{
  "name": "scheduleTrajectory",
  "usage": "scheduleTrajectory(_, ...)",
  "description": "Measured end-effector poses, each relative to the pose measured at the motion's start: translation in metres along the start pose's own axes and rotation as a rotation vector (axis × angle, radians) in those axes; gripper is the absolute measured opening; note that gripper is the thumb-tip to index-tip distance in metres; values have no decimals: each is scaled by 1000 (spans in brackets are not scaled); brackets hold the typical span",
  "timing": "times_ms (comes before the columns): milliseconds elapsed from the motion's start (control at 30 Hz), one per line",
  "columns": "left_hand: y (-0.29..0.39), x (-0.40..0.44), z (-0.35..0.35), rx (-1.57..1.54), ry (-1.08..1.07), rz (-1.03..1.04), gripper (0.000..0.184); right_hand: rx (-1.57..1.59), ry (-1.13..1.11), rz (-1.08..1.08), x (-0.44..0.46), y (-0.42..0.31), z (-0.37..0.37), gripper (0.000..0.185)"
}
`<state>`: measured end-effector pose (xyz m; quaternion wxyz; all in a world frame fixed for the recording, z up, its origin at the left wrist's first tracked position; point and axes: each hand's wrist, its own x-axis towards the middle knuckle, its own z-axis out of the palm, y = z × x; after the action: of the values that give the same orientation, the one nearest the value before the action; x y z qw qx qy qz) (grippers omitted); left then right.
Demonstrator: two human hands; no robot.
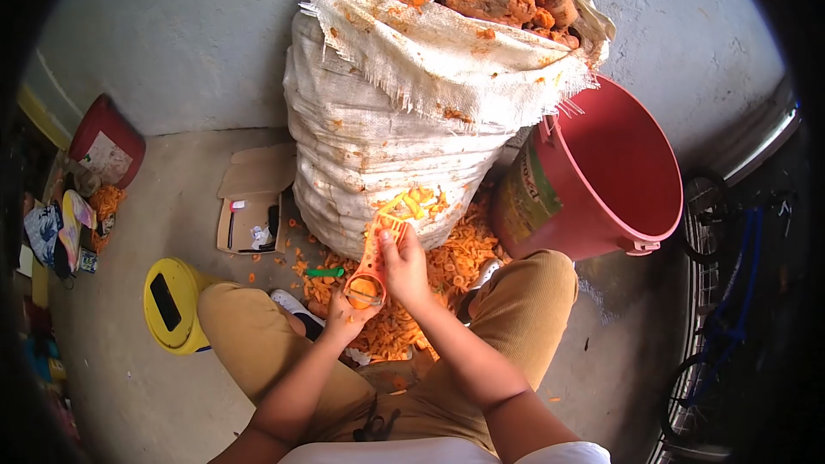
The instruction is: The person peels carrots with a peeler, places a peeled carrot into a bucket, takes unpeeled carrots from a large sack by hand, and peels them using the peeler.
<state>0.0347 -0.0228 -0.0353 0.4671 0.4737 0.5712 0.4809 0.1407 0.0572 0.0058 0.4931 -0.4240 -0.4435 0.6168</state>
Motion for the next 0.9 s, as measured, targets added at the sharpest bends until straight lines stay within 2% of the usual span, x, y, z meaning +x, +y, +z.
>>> scheduleTrajectory(67,-7,-2,1,-35,-14,-68,40,-259,48,-169,0,12,1,17)
scheduleTrajectory(167,-2,-5,2,19,-42,-101,44,-298,32,-111,-3,10,0,17)
scheduleTrajectory(267,-12,-5,2,20,-86,-80,43,-114,59,-149,-3,11,1,18)
scheduleTrajectory(367,-27,-4,2,-9,-141,-125,39,-86,55,-27,-6,3,2,17)
scheduleTrajectory(467,-29,-4,2,-117,-165,-161,49,-99,52,-135,-3,7,3,16)
scheduleTrajectory(500,-30,-4,1,-130,-185,-168,54,-147,48,-122,-4,6,2,16)
scheduleTrajectory(567,-30,-5,2,-142,-187,-163,54,-244,43,-95,-4,5,1,15)
scheduleTrajectory(667,-21,-6,2,-59,-131,-126,40,-170,50,-137,-3,12,0,16)
scheduleTrajectory(733,-1,-6,2,103,-101,-98,37,-235,52,-145,-6,8,0,15)
scheduleTrajectory(833,5,-7,3,-12,-38,-72,37,-301,53,-127,-10,-2,2,15)
scheduleTrajectory(900,11,-6,-1,40,-51,7,32,-294,49,-91,-8,-3,1,15)
